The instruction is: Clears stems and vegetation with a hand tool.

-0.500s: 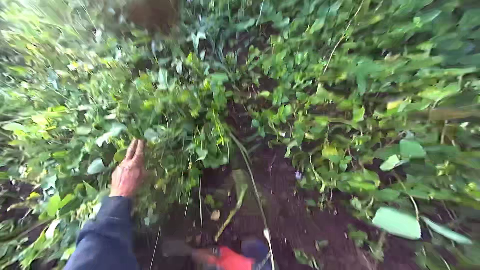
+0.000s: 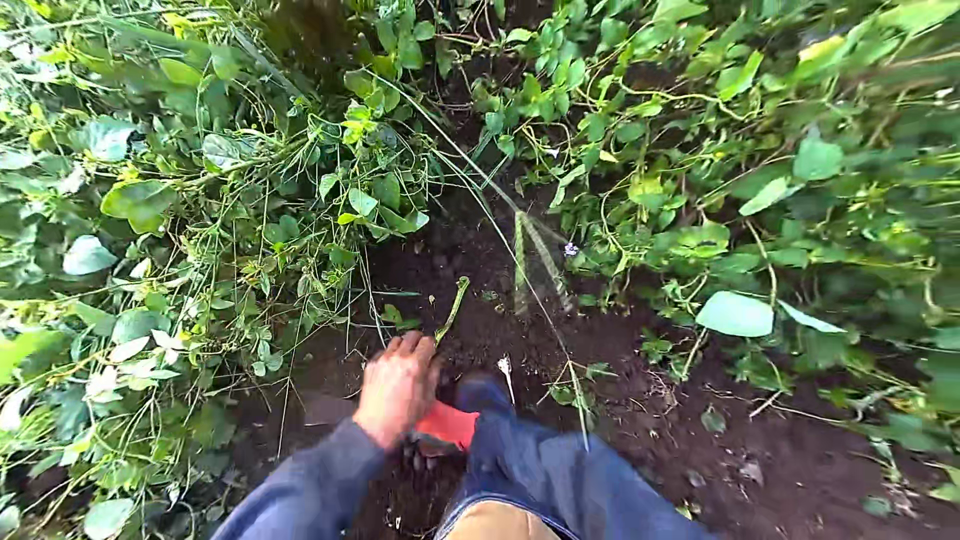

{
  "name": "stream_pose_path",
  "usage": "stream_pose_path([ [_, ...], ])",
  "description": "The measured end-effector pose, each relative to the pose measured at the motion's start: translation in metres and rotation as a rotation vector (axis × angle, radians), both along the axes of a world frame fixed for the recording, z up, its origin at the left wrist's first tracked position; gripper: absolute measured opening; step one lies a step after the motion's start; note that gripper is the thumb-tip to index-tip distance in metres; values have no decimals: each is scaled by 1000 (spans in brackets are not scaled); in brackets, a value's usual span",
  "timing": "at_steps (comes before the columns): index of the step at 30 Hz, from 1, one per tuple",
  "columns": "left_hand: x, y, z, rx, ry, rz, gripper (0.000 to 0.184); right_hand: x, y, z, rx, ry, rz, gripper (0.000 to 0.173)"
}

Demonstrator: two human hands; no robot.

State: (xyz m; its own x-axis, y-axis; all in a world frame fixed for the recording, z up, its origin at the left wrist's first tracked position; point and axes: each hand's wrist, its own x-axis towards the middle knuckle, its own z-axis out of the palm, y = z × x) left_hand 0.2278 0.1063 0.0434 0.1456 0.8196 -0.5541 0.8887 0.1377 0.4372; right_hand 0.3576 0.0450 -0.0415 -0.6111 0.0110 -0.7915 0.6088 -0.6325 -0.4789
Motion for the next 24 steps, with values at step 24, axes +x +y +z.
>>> stream_pose_path([
  [24, 14, 23, 15, 919, -92, 119, 16, -1, -3, -24, -51, 43, -23, 41],
])
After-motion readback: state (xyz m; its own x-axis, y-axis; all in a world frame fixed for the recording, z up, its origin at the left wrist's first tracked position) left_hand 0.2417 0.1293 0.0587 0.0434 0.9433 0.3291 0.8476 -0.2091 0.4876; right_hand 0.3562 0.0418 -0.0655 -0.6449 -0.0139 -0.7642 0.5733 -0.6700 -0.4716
